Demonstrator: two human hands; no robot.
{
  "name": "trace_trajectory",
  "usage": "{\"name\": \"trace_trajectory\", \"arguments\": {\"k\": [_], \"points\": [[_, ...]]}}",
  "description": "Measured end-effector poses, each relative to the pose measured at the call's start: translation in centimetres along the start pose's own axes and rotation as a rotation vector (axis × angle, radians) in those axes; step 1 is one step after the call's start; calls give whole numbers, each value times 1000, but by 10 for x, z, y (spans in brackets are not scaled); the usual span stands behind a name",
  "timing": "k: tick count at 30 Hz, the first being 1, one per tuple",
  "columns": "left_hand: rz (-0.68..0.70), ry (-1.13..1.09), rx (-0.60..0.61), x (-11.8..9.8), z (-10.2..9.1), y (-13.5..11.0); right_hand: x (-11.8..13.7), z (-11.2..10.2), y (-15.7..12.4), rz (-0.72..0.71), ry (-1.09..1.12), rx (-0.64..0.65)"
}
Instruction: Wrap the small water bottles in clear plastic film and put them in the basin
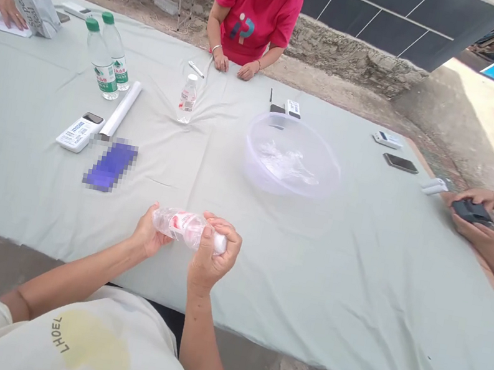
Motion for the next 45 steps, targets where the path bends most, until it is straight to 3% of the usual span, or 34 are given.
{"name": "trace_trajectory", "arguments": {"k": [4, 8, 11, 16, 21, 25, 28, 30, 34, 37, 41, 45], "points": [[207, -90, -22, -10, 10, 4, 19, 11, 0, -235, -180, 33], [378, 14, 148, -10, 18, 5, 16, 14, 8, -206, -284, 22], [266, 118, 252, 3, 19, 17, 7, 15, 14, -151, -315, 40], [60, 99, 387, 12, 13, 36, -11, 23, 11, -113, -368, 169], [4, 119, 638, 9, 11, 37, -11, 29, 6, -193, -267, 242], [-40, 95, 698, 11, 7, 39, -20, 19, 18, -36, -323, 216], [-78, 110, 720, 14, 7, 41, -38, 16, 37, 155, -342, 226], [-109, 114, 733, 16, 6, 43, -47, 22, 58, 169, -326, 258], [-171, 99, 736, 19, 0, 47, -68, 49, 111, -43, -361, 292], [-184, 109, 750, 19, -1, 49, -100, 80, 153, -186, -384, 316], [-183, 120, 764, 18, 0, 48, -155, 122, 201, -185, -512, 337], [-180, 125, 747, 16, 0, 45, -187, 156, 234, -217, -618, 350]]}}
Point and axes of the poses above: each hand's wrist, its own y-axis towards the middle knuckle, its own z-axis out of the palm, x = y × z, the point moved 6 cm from there along y, towards the middle knuckle, and after that the axes turned 13 degrees about -z, right-handed, at the moved point
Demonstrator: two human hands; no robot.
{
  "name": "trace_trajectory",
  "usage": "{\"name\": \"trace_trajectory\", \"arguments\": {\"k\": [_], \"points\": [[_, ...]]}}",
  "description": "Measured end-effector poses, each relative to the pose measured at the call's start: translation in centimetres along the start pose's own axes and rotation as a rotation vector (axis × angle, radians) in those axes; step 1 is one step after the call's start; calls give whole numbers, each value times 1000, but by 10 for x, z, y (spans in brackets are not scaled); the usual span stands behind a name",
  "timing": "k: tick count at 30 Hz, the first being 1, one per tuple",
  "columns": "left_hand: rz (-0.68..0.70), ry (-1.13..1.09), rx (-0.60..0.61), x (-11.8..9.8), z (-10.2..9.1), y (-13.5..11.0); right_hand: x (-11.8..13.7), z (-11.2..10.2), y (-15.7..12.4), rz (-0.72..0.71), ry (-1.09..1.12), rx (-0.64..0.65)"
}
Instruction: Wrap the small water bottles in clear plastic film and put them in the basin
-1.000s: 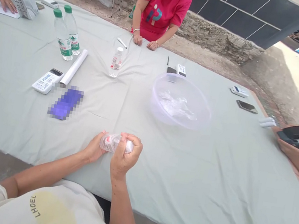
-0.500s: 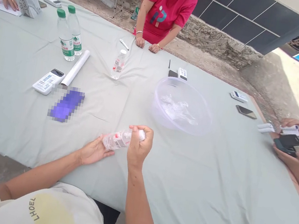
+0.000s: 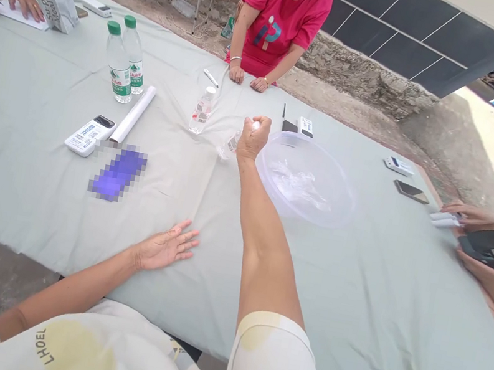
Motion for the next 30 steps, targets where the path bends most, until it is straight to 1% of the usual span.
{"name": "trace_trajectory", "arguments": {"k": [3, 5, 7, 10, 12, 15, 18, 19, 21, 24, 25, 27, 30], "points": [[-4, -2, -8, -1, 0, 0, -10, 16, 15, 53, -25, 56], [-9, -5, -10, -1, -2, 2, -19, 24, 20, 126, -53, 137], [-12, -4, -8, -1, -4, 5, -26, 31, 26, 171, -88, 246], [-15, -2, 1, -1, -4, 7, -33, 38, 39, 167, -161, 385], [-19, -5, 4, -1, -3, 7, -30, 40, 51, 130, -225, 417], [-23, -10, 2, -1, -1, 7, -11, 46, 66, 16, -310, 433], [-21, -15, -5, -2, -1, 6, 24, 69, 70, -152, -322, 536], [-19, -18, -8, -2, -1, 6, 36, 79, 68, -199, -308, 583], [-13, -23, -13, -3, -2, 6, 57, 100, 61, -249, -272, 674], [0, -28, -18, -4, -4, 6, 76, 124, 44, -237, -235, 808], [3, -26, -19, -5, -4, 6, 79, 127, 38, -227, -236, 832], [3, -20, -23, -5, -5, 5, 83, 124, 30, -216, -259, 836], [-3, -16, -24, -6, -4, 5, 87, 106, 19, -263, -308, 830]]}}
Point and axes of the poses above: each hand's wrist, its own y-axis towards the middle knuckle, its own z-axis out of the palm, x = y × z, the point moved 6 cm from there along y, towards the middle knuckle, and after that the axes turned 13 degrees about -z, right-handed, at the moved point
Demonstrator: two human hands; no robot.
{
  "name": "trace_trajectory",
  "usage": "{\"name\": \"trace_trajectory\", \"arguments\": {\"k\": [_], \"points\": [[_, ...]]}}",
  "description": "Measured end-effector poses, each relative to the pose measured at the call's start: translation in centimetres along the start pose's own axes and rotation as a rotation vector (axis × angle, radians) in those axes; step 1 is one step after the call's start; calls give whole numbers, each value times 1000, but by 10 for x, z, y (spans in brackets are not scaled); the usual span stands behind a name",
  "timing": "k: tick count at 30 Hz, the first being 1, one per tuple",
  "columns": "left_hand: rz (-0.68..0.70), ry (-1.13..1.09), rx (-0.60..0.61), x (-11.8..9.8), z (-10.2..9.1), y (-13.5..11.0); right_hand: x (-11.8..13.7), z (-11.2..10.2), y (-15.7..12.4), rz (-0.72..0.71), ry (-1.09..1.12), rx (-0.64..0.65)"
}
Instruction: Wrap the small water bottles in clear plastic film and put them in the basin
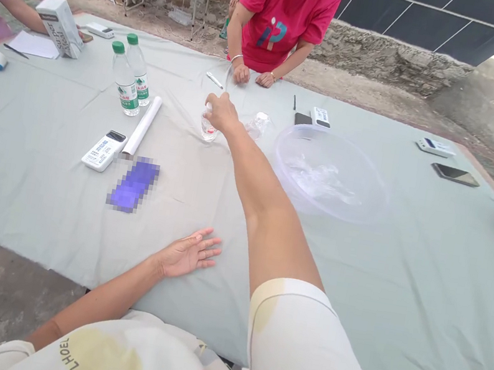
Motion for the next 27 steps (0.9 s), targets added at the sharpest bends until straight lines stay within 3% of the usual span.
{"name": "trace_trajectory", "arguments": {"k": [5, 13, 18, 20, 22, 25, 27], "points": [[-1, -12, 6, -1, 1, 0, 20, -15, -55, -150, -65, 42], [6, -10, -17, -3, 3, -2, 78, -18, -162, -180, 87, 244], [20, 12, -32, -6, 6, -5, 92, -28, -185, -198, 140, 260], [16, 15, -31, -7, 5, -5, 77, -43, -183, -168, 208, 237], [10, 19, -31, -7, 5, -5, 41, -65, -180, -51, 205, 136], [11, 27, -30, -7, 4, -4, -46, -92, -186, 240, 31, -39], [12, 34, -25, -7, 4, -3, -104, -94, -199, 412, -48, -14]]}}
Point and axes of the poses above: each hand's wrist, its own y-axis towards the middle knuckle, its own z-axis out of the palm, x = y × z, the point moved 6 cm from there along y, towards the middle knuckle, and after that the axes turned 13 degrees about -z, right-handed, at the moved point
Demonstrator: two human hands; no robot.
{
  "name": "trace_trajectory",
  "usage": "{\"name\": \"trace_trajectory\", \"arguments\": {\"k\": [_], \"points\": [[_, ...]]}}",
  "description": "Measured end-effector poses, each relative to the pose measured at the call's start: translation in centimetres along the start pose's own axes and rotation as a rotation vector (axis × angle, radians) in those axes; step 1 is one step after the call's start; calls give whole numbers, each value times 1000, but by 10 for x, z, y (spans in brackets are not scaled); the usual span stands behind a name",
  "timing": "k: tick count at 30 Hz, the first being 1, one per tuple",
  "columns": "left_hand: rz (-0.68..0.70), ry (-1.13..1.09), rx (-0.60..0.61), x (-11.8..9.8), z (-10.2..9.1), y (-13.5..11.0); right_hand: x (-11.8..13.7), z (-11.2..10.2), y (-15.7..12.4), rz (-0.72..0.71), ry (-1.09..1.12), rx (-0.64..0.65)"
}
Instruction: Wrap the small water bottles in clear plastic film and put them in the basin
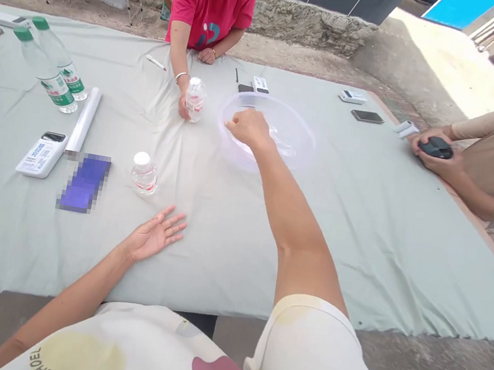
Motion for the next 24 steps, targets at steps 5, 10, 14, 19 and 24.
{"name": "trace_trajectory", "arguments": {"k": [5, 10, 14, 19, 24], "points": [[3, 21, 0, 0, 3, -1, -98, 29, -4, 270, 103, 196], [10, 42, -8, 1, 3, -3, -96, 4, -29, 202, 337, -275], [-2, 61, 20, 2, 6, -5, -17, -4, -97, -252, 443, -516], [-63, 5, 6, -2, 21, -7, 84, 67, -211, -554, 670, -220], [61, 119, -168, -20, 41, -9, 102, 116, -269, -535, 862, -42]]}}
Point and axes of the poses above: each hand's wrist, its own y-axis towards the middle knuckle, its own z-axis out of the palm, x = y × z, the point moved 6 cm from there along y, towards the middle knuckle, and after that the axes turned 13 degrees about -z, right-handed, at the moved point
